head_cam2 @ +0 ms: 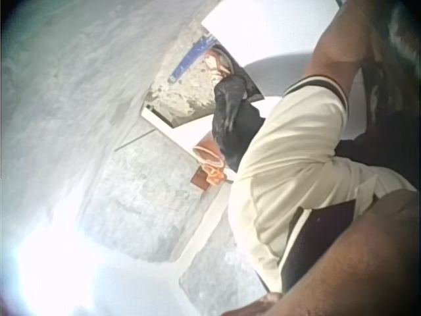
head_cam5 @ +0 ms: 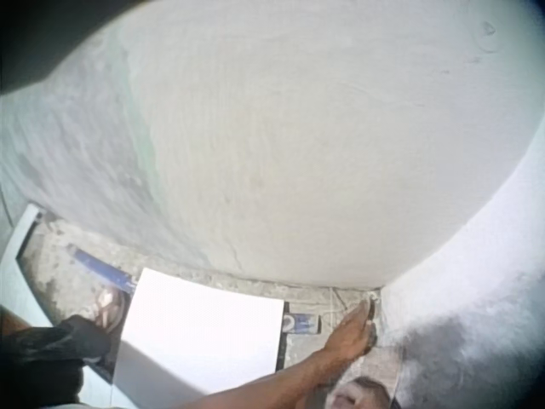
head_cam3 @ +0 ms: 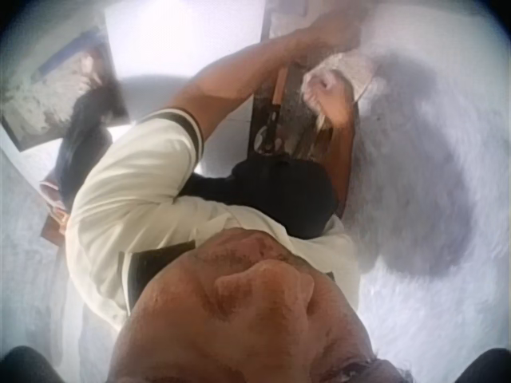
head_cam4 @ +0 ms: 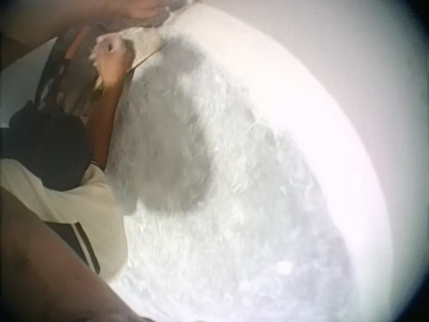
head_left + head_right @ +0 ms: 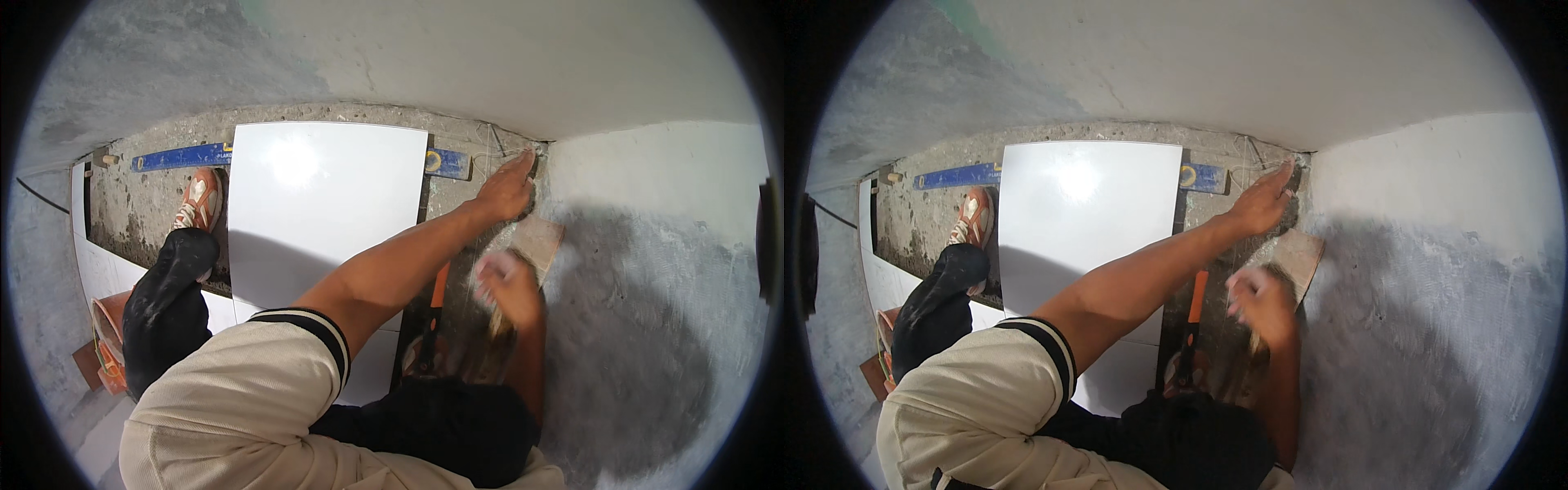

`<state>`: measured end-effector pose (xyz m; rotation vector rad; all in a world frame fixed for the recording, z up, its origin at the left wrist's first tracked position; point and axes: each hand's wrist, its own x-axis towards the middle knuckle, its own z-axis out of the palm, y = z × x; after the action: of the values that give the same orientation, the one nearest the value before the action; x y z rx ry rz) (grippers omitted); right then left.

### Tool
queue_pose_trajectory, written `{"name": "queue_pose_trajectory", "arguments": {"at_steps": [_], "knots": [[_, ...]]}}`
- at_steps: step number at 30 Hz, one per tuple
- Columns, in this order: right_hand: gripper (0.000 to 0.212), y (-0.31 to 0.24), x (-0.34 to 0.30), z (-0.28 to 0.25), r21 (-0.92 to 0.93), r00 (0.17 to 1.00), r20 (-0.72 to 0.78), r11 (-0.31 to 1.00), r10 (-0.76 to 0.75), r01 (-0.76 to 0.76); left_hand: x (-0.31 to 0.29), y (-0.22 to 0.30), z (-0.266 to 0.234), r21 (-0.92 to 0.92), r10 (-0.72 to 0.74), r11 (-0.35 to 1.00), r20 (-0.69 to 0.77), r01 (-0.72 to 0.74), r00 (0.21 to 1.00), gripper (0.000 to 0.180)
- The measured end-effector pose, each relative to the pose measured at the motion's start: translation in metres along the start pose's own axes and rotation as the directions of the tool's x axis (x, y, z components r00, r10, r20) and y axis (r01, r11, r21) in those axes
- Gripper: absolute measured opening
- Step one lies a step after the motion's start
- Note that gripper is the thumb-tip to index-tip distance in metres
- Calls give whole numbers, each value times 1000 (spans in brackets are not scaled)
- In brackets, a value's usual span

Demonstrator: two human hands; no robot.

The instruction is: The person installs white floor tiles by positioning them, using a hammer to tap them into place, and adjusting wooden spacers to maintain alignment. The person also uses a level to check tile alignment.

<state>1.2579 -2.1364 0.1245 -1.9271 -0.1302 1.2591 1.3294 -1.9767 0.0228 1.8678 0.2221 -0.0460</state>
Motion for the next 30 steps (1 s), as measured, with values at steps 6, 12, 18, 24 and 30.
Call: {"name": "queue_pose_trajectory", "arguments": {"at_steps": [6,12,18,24,30], "knots": [[51,22,-23,41,-357,952,288,934,108,2,2,11,0,35,-28,999,91,25,995,69],[49,61,-9,82,-373,989,107,926,102,-55,4,14,-3,-3,-6,1000,104,7,995,68],[31,81,-30,94,243,956,-62,933,287,-264,8,16,-9,-18,-89,995,154,93,984,67],[27,103,-72,76,32,986,-149,997,75,-71,10,23,-15,-62,-69,995,177,82,982,68],[16,80,-90,70,569,985,-30,813,167,-121,8,14,-24,-46,-103,993,189,113,977,69]]}}
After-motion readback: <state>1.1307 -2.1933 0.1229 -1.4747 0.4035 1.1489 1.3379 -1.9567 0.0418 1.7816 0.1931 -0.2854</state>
